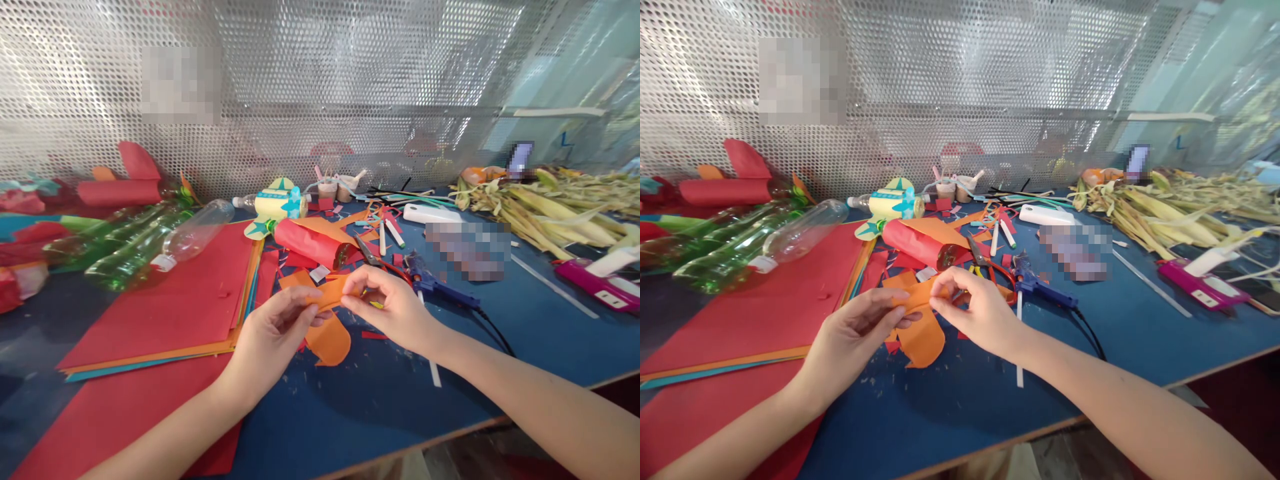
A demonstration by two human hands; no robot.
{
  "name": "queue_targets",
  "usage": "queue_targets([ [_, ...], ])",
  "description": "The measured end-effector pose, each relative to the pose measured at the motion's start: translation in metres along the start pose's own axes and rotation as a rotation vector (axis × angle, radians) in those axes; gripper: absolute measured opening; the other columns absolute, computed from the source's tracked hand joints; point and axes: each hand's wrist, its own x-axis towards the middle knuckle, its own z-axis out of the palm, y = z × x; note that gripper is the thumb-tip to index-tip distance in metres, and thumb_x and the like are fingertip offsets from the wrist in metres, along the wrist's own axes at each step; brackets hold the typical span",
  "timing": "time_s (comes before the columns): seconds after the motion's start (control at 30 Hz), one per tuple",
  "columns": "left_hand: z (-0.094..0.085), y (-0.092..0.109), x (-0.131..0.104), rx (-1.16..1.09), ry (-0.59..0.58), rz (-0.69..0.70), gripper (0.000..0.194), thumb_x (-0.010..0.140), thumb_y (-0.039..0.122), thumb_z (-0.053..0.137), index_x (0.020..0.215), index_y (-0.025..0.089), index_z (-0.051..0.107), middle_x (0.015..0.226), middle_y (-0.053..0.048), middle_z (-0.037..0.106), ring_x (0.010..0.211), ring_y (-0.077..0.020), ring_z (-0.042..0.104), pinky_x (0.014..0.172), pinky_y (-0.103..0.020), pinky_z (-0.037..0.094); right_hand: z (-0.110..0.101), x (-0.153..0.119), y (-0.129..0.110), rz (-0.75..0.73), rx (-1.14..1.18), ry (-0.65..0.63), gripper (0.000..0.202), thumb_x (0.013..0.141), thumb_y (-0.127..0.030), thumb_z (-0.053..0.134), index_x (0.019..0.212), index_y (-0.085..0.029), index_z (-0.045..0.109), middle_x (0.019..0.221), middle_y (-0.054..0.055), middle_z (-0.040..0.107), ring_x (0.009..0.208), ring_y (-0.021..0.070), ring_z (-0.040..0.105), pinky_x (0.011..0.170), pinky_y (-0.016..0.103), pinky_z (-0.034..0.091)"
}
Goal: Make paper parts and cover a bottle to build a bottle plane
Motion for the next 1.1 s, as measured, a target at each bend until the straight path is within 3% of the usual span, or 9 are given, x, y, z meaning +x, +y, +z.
queue_targets([
  [0.2,-0.006,0.002,-0.003,0.55,0.034,0.564,0.019,0.081,0.014,0.064,0.098,0.023,0.065,0.126,-0.01,0.057,0.109,-0.0207,0.06,0.092,-0.034,0.052,-0.001,0.004,0.0,0.11,0.114,-0.027,0.012,0.081,-0.03,0.062,0.08,-0.022,0.053,0.067,-0.004,0.05,0.06,0.0113,0.052,0.053,0.023,0.046],
  [0.33,-0.008,0.0,0.001,0.741,-0.035,0.71,0.015,0.083,0.01,0.061,0.093,0.02,0.066,0.101,-0.008,0.066,0.097,-0.0198,0.062,0.087,-0.033,0.051,0.0,0.004,0.004,0.172,0.111,-0.123,0.013,0.079,-0.028,0.065,0.082,-0.021,0.055,0.07,-0.003,0.056,0.06,0.0109,0.053,0.056,0.024,0.047],
  [0.4,-0.009,-0.003,0.003,0.781,-0.115,0.703,0.014,0.086,0.011,0.057,0.09,0.02,0.066,0.09,-0.006,0.069,0.091,-0.0196,0.063,0.084,-0.033,0.051,0.001,0.004,0.008,0.204,0.051,-0.167,0.011,0.079,-0.025,0.066,0.08,-0.02,0.057,0.067,-0.004,0.056,0.058,0.0105,0.053,0.055,0.023,0.046],
  [0.53,-0.008,-0.009,0.005,0.816,-0.222,0.632,0.016,0.09,0.015,0.051,0.089,0.018,0.067,0.088,-0.007,0.07,0.086,-0.02,0.062,0.081,-0.033,0.051,0.002,0.0,0.01,0.244,-0.169,-0.276,0.003,0.08,-0.017,0.065,0.079,-0.019,0.064,0.065,-0.003,0.059,0.058,0.0119,0.056,0.055,0.024,0.045],
  [0.67,-0.007,-0.015,0.007,0.826,-0.311,0.542,0.017,0.09,0.018,0.05,0.085,0.017,0.067,0.084,-0.007,0.07,0.084,-0.0215,0.06,0.08,-0.035,0.05,0.0,-0.005,0.005,-0.009,-0.508,-0.195,0.009,0.077,-0.014,0.07,0.083,-0.021,0.07,0.092,0.006,0.06,0.082,0.0186,0.061,0.076,0.035,0.051],
  [0.8,-0.007,-0.019,0.009,0.774,-0.312,0.488,0.012,0.088,0.016,0.055,0.085,0.018,0.067,0.083,-0.006,0.069,0.084,-0.0215,0.059,0.079,-0.034,0.049,0.001,-0.005,0.005,-0.152,-0.545,-0.246,0.011,0.079,-0.012,0.07,0.087,-0.019,0.068,0.092,0.007,0.06,0.089,0.0199,0.061,0.081,0.035,0.05],
  [0.9,-0.007,-0.022,0.009,0.749,-0.269,0.459,0.011,0.086,0.016,0.057,0.082,0.02,0.067,0.082,-0.004,0.067,0.082,-0.0199,0.059,0.077,-0.033,0.048,0.003,-0.003,0.01,-0.164,-0.542,-0.311,0.009,0.08,-0.008,0.069,0.081,-0.017,0.067,0.084,0.006,0.065,0.083,0.0194,0.061,0.076,0.032,0.049],
  [1.0,-0.007,-0.021,0.01,0.766,-0.221,0.444,0.01,0.083,0.016,0.061,0.077,0.02,0.067,0.08,-0.004,0.066,0.079,-0.019,0.057,0.073,-0.031,0.047,0.004,-0.003,0.015,-0.146,-0.549,-0.299,0.008,0.079,-0.009,0.07,0.08,-0.017,0.067,0.081,0.005,0.066,0.081,0.0193,0.061,0.074,0.031,0.048],
  [1.1,-0.008,-0.019,0.011,0.788,-0.246,0.419,0.008,0.082,0.017,0.064,0.075,0.019,0.067,0.076,-0.002,0.068,0.079,-0.0195,0.056,0.075,-0.032,0.046,0.004,-0.003,0.017,-0.141,-0.567,-0.278,0.008,0.079,-0.009,0.069,0.078,-0.017,0.067,0.078,0.004,0.065,0.079,0.018,0.061,0.073,0.03,0.048],
])
